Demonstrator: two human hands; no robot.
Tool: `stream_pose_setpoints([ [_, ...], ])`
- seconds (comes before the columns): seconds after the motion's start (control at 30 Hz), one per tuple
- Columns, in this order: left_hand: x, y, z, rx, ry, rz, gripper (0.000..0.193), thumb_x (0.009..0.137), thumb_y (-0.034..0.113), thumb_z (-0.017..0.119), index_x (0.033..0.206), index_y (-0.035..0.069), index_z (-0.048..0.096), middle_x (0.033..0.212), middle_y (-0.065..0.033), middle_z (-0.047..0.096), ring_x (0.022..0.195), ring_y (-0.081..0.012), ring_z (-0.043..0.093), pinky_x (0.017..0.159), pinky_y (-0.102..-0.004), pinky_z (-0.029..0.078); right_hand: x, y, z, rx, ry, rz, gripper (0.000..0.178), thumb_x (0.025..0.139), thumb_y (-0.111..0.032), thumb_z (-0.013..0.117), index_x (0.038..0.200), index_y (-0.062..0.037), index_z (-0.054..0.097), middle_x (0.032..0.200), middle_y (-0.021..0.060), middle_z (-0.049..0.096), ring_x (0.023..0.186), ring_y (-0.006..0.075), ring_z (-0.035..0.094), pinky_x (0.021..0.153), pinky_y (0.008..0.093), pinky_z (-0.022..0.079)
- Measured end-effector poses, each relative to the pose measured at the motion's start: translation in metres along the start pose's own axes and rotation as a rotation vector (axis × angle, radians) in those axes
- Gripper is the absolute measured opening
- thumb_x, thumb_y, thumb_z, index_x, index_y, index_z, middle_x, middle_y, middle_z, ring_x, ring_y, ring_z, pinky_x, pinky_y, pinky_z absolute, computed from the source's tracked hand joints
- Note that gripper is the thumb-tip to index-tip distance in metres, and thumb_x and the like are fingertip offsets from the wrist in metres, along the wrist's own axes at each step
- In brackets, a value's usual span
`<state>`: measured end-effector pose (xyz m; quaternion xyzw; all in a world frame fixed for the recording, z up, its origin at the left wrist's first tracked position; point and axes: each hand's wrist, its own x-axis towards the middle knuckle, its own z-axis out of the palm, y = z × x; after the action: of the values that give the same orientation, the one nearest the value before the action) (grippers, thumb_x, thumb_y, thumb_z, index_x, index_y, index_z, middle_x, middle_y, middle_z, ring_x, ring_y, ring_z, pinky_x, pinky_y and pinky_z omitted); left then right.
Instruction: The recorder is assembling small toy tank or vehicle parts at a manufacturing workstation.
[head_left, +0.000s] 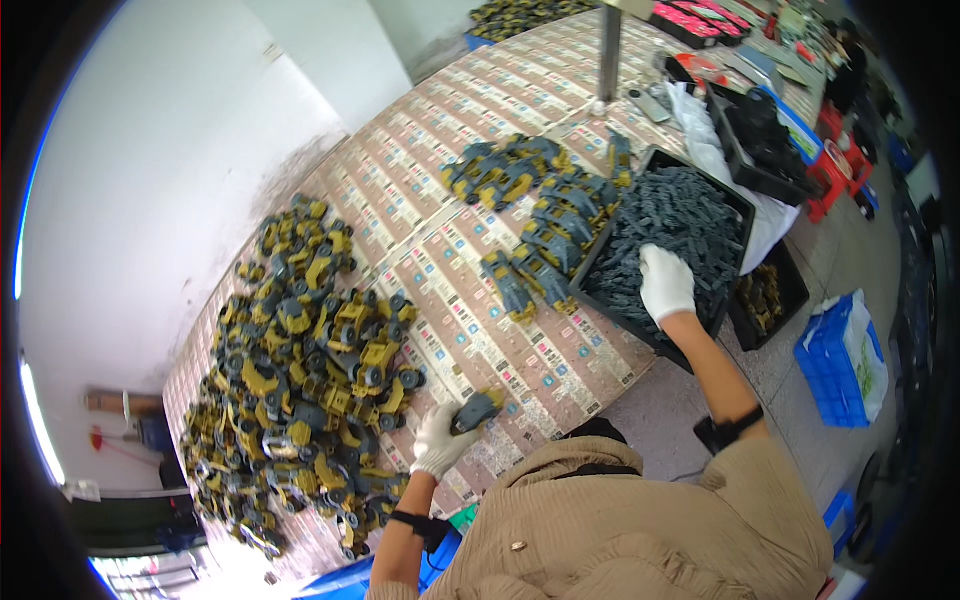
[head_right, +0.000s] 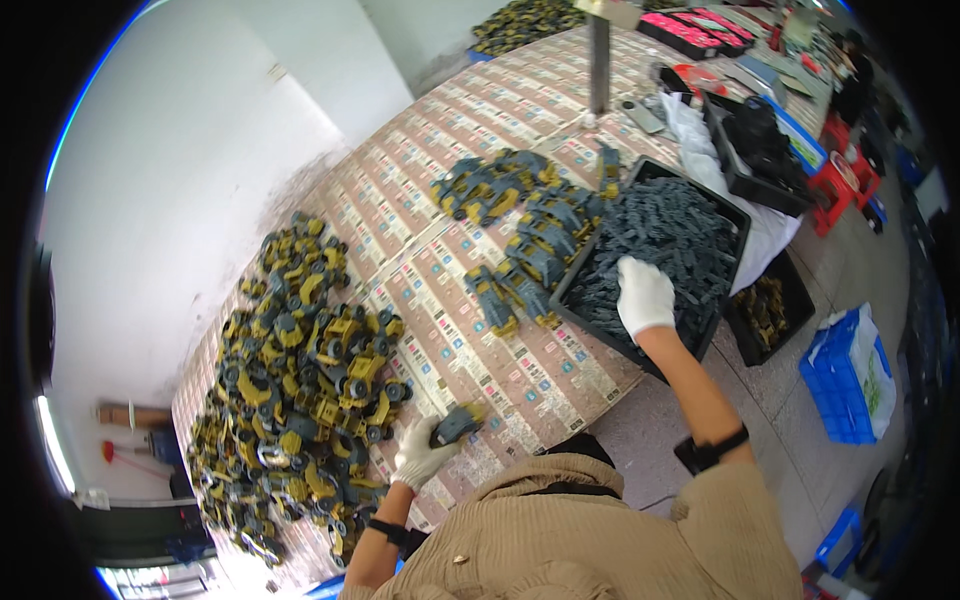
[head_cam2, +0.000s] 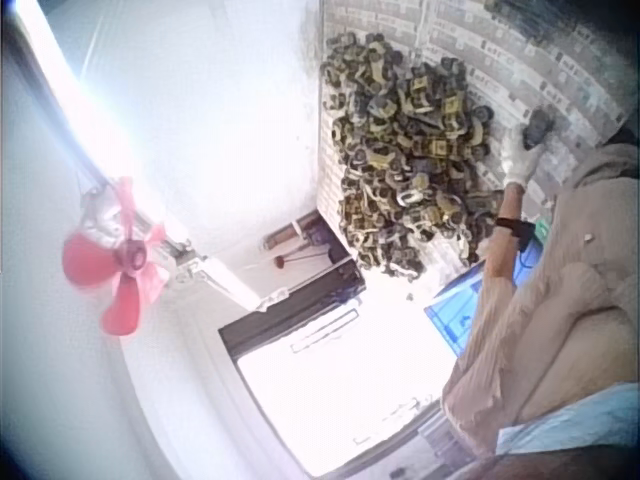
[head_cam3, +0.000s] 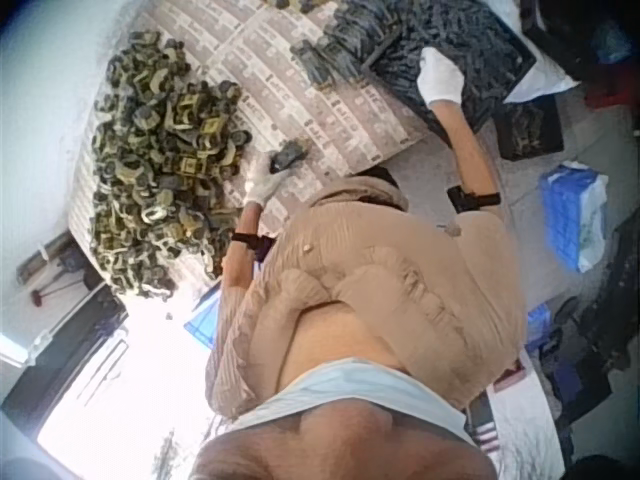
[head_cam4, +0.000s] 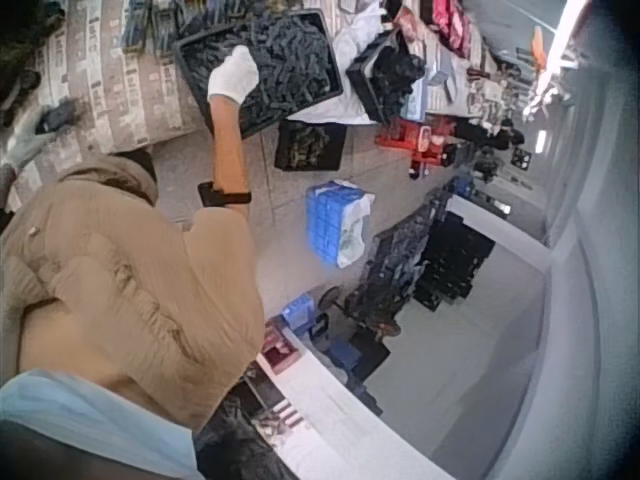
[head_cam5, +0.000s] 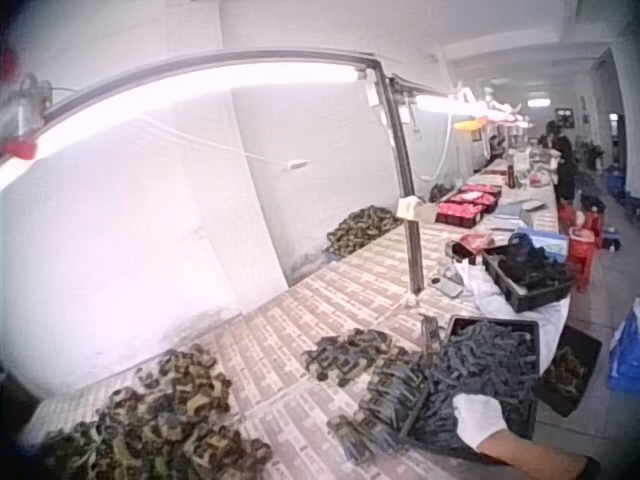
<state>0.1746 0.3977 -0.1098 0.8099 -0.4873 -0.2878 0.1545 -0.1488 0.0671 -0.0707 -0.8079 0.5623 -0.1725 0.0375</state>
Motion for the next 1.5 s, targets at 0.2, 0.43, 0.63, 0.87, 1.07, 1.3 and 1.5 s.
stream_pose_setpoints([
  [0.2, 0.021, 0.023, 0.025, 0.081, 0.038, 0.327, 0.050, 0.072, 0.030, 0.076, 0.119, 0.017, 0.068, 0.113, -0.0093, 0.066, 0.110, -0.0331, 0.060, 0.098, -0.0444, 0.048, -0.121, -0.065, 0.025, 0.667, -0.608, -0.004, 0.028, 0.097, -0.017, 0.054, 0.121, -0.0059, 0.063, 0.103, 0.0252, 0.069, 0.096, 0.0406, 0.067, 0.085, 0.0452, 0.052],
  [0.43, 0.018, 0.035, 0.027, 0.123, -0.164, 0.189, 0.047, 0.076, 0.032, 0.074, 0.122, 0.022, 0.069, 0.115, -0.0084, 0.064, 0.119, -0.0341, 0.053, 0.108, -0.0450, 0.040, -0.160, -0.144, 0.056, 0.519, -0.883, -0.218, 0.025, 0.098, -0.023, 0.054, 0.113, -0.0054, 0.059, 0.101, 0.0274, 0.068, 0.095, 0.0456, 0.066, 0.085, 0.0534, 0.051],
  [0.63, 0.016, 0.031, 0.025, 0.131, -0.165, 0.218, 0.044, 0.079, 0.045, 0.074, 0.118, 0.024, 0.072, 0.121, -0.0065, 0.066, 0.120, -0.0323, 0.057, 0.108, -0.0442, 0.041, -0.161, -0.142, 0.060, 0.458, -0.791, -0.455, 0.017, 0.095, -0.016, 0.056, 0.108, -0.0049, 0.059, 0.097, 0.0244, 0.069, 0.095, 0.0443, 0.066, 0.084, 0.0542, 0.051],
  [0.87, 0.016, 0.031, 0.025, 0.110, -0.130, 0.217, 0.044, 0.079, 0.045, 0.074, 0.117, 0.022, 0.072, 0.121, -0.0076, 0.065, 0.121, -0.0326, 0.057, 0.107, -0.0448, 0.042, -0.164, -0.142, 0.066, 0.336, -0.609, -0.701, 0.009, 0.091, -0.013, 0.058, 0.098, -0.0071, 0.058, 0.083, 0.0162, 0.069, 0.079, 0.0376, 0.069, 0.070, 0.0509, 0.053],
  [1.07, 0.024, 0.036, 0.017, -0.062, -0.301, 0.152, 0.061, 0.079, 0.061, 0.060, 0.119, 0.017, 0.071, 0.124, -0.0150, 0.063, 0.126, -0.0354, 0.050, 0.114, -0.0448, 0.033, -0.167, -0.138, 0.059, 0.363, -0.567, -0.768, 0.006, 0.088, -0.010, 0.053, 0.092, -0.0102, 0.058, 0.077, 0.0126, 0.067, 0.076, 0.0351, 0.069, 0.064, 0.0477, 0.053],
  [1.3, 0.040, 0.025, 0.035, -0.112, -0.481, 0.102, 0.053, 0.076, 0.052, 0.068, 0.101, 0.005, 0.073, 0.101, -0.0176, 0.064, 0.103, -0.0335, 0.057, 0.087, -0.0424, 0.046, -0.164, -0.145, 0.062, 0.382, -0.780, -0.546, 0.019, 0.096, -0.021, 0.051, 0.103, -0.0076, 0.062, 0.094, 0.0186, 0.070, 0.094, 0.0406, 0.068, 0.078, 0.0509, 0.053],
  [1.5, 0.040, 0.039, 0.030, -0.031, -0.369, 0.101, 0.059, 0.071, 0.060, 0.067, 0.095, 0.006, 0.074, 0.104, -0.0167, 0.069, 0.106, -0.0368, 0.060, 0.091, -0.0441, 0.048, -0.156, -0.145, 0.098, 0.427, -1.231, -0.221, 0.051, 0.097, -0.045, 0.049, 0.115, -0.0011, 0.068, 0.106, 0.0239, 0.072, 0.098, 0.0440, 0.068, 0.088, 0.0477, 0.051],
])
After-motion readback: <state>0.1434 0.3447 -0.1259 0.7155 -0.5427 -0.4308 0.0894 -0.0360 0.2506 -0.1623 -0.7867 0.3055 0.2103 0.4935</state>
